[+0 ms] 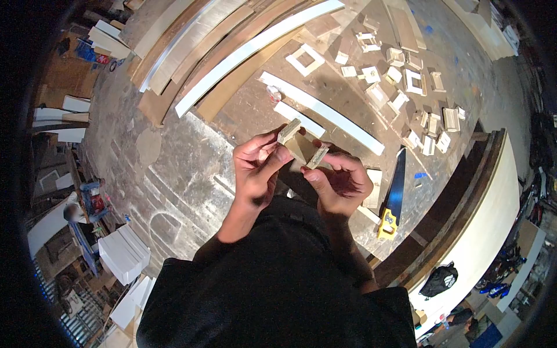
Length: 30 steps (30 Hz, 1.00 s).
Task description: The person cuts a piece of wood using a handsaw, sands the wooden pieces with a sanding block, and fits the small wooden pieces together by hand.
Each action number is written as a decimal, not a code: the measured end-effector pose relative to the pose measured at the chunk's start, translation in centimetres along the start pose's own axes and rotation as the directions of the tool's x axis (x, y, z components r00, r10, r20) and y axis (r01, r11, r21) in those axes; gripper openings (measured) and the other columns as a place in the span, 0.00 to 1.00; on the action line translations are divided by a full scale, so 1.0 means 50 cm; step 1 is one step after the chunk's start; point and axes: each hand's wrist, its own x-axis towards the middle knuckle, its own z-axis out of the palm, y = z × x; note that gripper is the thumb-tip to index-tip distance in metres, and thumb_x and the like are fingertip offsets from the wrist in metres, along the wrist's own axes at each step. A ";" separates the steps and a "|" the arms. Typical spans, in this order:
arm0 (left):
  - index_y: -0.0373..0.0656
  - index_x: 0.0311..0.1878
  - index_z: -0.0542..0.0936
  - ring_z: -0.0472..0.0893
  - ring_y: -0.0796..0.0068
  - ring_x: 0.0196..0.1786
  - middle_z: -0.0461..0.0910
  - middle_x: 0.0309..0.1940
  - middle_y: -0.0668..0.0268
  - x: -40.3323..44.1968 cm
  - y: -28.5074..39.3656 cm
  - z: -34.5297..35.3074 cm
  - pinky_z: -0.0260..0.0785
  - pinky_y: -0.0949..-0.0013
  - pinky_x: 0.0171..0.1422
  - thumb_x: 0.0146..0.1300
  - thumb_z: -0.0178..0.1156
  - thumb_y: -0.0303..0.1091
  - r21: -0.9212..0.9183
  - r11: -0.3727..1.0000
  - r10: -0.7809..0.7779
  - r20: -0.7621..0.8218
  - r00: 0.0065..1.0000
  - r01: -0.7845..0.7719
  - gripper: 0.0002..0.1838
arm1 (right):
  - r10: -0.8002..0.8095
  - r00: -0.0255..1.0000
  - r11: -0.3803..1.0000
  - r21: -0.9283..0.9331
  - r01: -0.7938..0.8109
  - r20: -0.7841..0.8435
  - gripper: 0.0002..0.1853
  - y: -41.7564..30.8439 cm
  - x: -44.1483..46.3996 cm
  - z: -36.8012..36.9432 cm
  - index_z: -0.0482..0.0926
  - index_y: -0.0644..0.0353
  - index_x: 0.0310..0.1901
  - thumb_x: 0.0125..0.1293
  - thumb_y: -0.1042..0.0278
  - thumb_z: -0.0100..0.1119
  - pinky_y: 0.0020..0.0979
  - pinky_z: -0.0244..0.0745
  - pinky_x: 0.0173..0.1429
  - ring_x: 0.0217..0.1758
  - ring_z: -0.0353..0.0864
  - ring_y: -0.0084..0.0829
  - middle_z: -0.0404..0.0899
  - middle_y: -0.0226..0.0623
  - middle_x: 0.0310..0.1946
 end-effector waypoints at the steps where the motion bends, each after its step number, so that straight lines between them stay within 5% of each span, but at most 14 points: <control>1: 0.27 0.60 0.79 0.86 0.70 0.53 0.85 0.54 0.50 0.003 0.006 0.005 0.81 0.67 0.58 0.66 0.67 0.16 -0.054 0.996 -0.070 -0.005 0.998 0.069 0.20 | -0.001 1.000 1.000 0.000 0.001 0.002 0.21 -0.001 0.001 0.000 0.79 0.73 0.49 0.56 0.81 0.79 0.40 0.91 0.50 0.49 0.89 0.38 0.85 0.56 0.49; 8: 0.29 0.64 0.78 0.86 0.71 0.52 0.86 0.52 0.55 0.013 0.020 -0.014 0.81 0.65 0.55 0.70 0.65 0.22 -0.202 0.915 -0.325 0.144 0.935 0.349 0.21 | -0.033 0.978 0.990 -0.126 0.060 0.207 0.37 -0.019 0.028 0.002 0.77 0.64 0.54 0.43 0.72 0.90 0.38 0.86 0.59 0.61 0.83 0.36 0.83 0.44 0.53; 11: 0.30 0.65 0.78 0.85 0.70 0.55 0.86 0.54 0.55 0.015 0.024 -0.026 0.81 0.64 0.56 0.69 0.65 0.24 -0.204 0.894 -0.355 0.222 0.908 0.400 0.22 | 0.197 0.947 0.973 -0.168 -0.158 0.254 0.56 -0.036 0.045 0.007 0.74 0.60 0.66 0.29 0.61 0.95 0.37 0.84 0.59 0.64 0.79 0.32 0.75 0.38 0.62; 14: 0.31 0.63 0.79 0.85 0.67 0.57 0.86 0.56 0.55 0.013 0.035 -0.018 0.80 0.63 0.58 0.66 0.68 0.24 -0.203 0.860 -0.420 0.243 0.875 0.469 0.22 | 0.244 0.894 0.966 -0.178 -0.188 0.377 0.59 -0.039 0.063 -0.002 0.72 0.59 0.70 0.29 0.61 0.95 0.39 0.80 0.63 0.66 0.77 0.33 0.74 0.37 0.63; 18: 0.31 0.58 0.82 0.85 0.67 0.56 0.86 0.53 0.56 0.011 0.025 -0.024 0.78 0.66 0.61 0.62 0.70 0.22 -0.174 0.849 -0.448 0.266 0.854 0.499 0.20 | 0.209 0.775 0.953 -0.304 -0.024 0.596 0.55 -0.049 0.097 -0.019 0.77 0.59 0.67 0.29 0.62 0.94 0.40 0.74 0.69 0.68 0.76 0.37 0.74 0.39 0.64; 30: 0.34 0.50 0.82 0.84 0.76 0.46 0.86 0.44 0.63 0.025 0.016 -0.013 0.79 0.71 0.51 0.59 0.74 0.25 -0.204 0.816 -0.497 0.230 0.837 0.541 0.17 | 0.203 0.805 0.929 -0.370 0.023 0.558 0.48 -0.054 0.108 -0.019 0.82 0.61 0.59 0.30 0.59 0.93 0.42 0.71 0.69 0.65 0.78 0.42 0.80 0.43 0.58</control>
